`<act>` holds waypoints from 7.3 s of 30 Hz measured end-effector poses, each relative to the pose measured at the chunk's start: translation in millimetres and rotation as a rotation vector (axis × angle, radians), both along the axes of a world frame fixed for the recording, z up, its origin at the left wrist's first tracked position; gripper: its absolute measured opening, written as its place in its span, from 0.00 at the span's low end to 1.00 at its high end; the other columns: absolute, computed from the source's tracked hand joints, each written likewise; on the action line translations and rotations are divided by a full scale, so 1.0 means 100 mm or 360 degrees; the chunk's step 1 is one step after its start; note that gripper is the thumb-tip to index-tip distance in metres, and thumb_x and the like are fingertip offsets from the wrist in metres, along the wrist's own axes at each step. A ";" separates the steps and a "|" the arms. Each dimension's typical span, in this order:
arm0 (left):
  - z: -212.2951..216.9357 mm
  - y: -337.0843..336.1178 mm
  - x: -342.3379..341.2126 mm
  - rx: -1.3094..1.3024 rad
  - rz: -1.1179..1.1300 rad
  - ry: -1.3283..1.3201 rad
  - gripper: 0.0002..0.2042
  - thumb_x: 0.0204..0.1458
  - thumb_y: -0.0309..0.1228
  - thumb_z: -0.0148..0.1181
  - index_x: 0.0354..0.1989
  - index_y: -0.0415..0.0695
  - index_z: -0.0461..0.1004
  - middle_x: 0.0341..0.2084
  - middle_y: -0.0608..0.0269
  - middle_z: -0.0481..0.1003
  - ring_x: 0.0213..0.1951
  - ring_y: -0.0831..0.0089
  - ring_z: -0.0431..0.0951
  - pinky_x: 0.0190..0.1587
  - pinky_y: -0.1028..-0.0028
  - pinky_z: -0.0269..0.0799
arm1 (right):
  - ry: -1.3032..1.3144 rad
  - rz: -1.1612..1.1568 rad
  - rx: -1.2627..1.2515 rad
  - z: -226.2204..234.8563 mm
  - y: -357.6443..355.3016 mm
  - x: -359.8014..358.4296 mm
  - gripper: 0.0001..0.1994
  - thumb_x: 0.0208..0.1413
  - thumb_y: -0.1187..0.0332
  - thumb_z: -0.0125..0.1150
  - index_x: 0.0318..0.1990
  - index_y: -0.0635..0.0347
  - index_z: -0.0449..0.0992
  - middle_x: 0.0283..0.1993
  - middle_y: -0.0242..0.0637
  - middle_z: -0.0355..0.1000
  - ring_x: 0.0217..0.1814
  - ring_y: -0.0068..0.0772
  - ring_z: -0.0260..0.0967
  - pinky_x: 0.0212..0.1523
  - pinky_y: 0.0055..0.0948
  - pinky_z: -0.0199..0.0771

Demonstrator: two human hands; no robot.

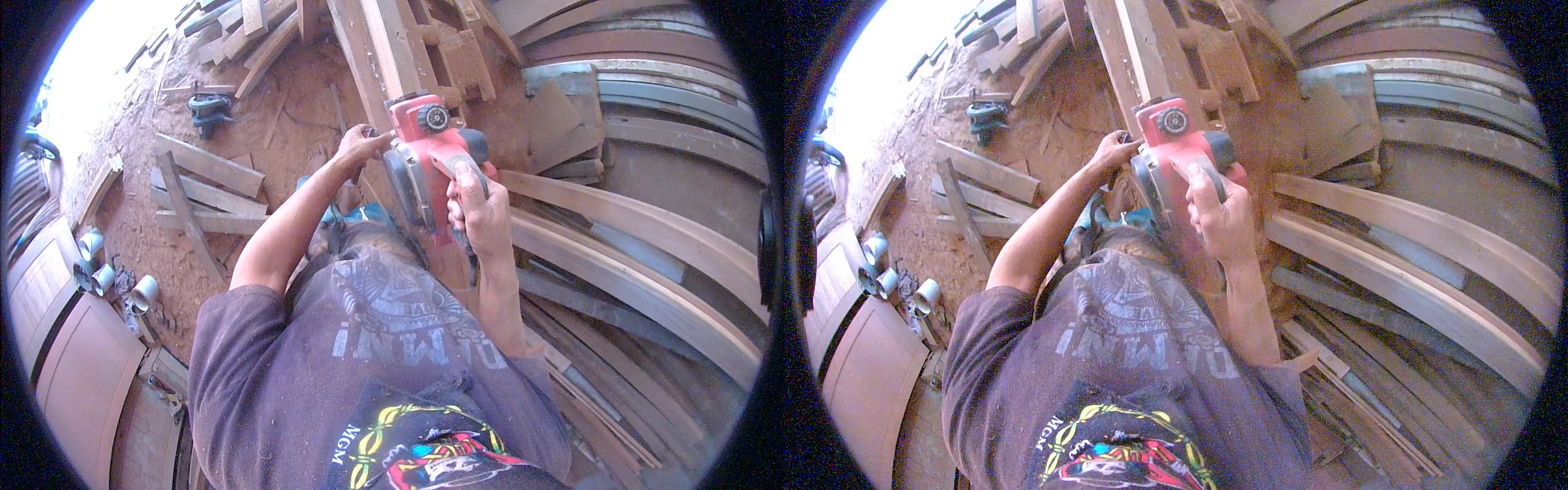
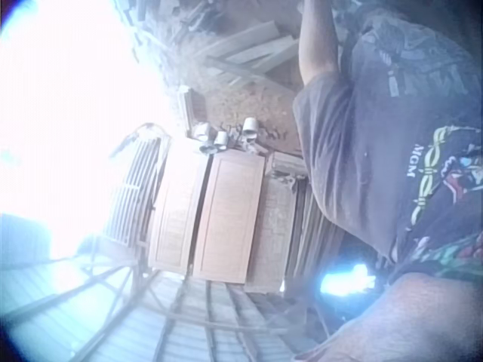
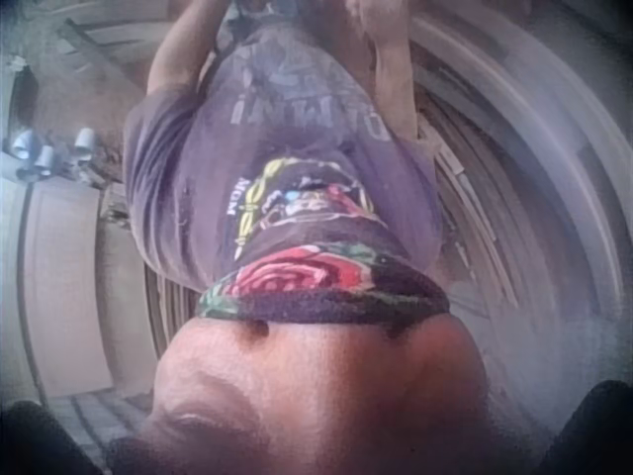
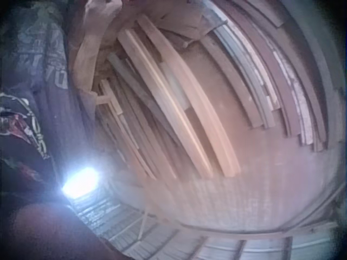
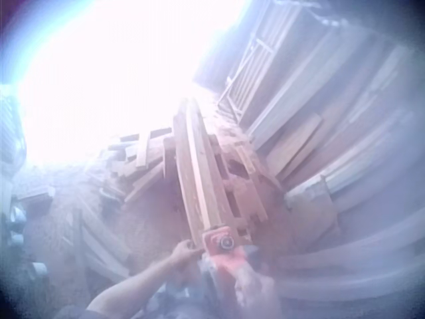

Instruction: The person uses a handheld electric sander to smooth the surface of a long wooden plank. They repeatedly move the sander along the plank, pause to inspect the surface, and flip the plank to work on different sides.

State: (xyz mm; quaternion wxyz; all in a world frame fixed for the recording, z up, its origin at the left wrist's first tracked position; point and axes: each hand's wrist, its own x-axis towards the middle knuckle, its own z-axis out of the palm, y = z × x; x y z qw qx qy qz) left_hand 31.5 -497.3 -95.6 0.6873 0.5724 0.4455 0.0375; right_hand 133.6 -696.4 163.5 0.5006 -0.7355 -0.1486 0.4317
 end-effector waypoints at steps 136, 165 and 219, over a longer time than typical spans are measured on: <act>3.77 0.26 0.07 -0.0158 0.0061 -0.1063 0.25 0.70 0.53 0.57 0.48 0.39 0.79 0.35 0.60 0.82 0.30 0.77 0.82 0.25 0.78 0.68 | -0.1858 -0.0045 0.0991 1.59 1.04 0.23 0.35 0.59 0.53 0.75 0.65 0.69 0.71 0.47 0.56 0.83 0.47 0.46 0.86 0.47 0.39 0.86; 3.46 0.44 0.05 -0.0325 -0.0029 -0.1399 0.18 0.73 0.46 0.52 0.55 0.43 0.75 0.40 0.64 0.80 0.35 0.79 0.80 0.26 0.80 0.73 | -0.1993 0.0046 0.0806 1.67 1.11 0.22 0.33 0.57 0.43 0.74 0.55 0.66 0.78 0.36 0.45 0.85 0.36 0.38 0.87 0.34 0.32 0.87; 0.27 -0.06 -2.55 -0.1077 0.1433 0.0053 0.10 0.68 0.35 0.59 0.41 0.40 0.71 0.31 0.59 0.75 0.33 0.60 0.79 0.37 0.60 0.81 | -0.1195 0.0082 -0.0186 -1.10 0.13 -0.30 0.29 0.50 0.66 0.73 0.62 0.60 0.76 0.46 0.60 0.82 0.51 0.64 0.81 0.53 0.51 0.81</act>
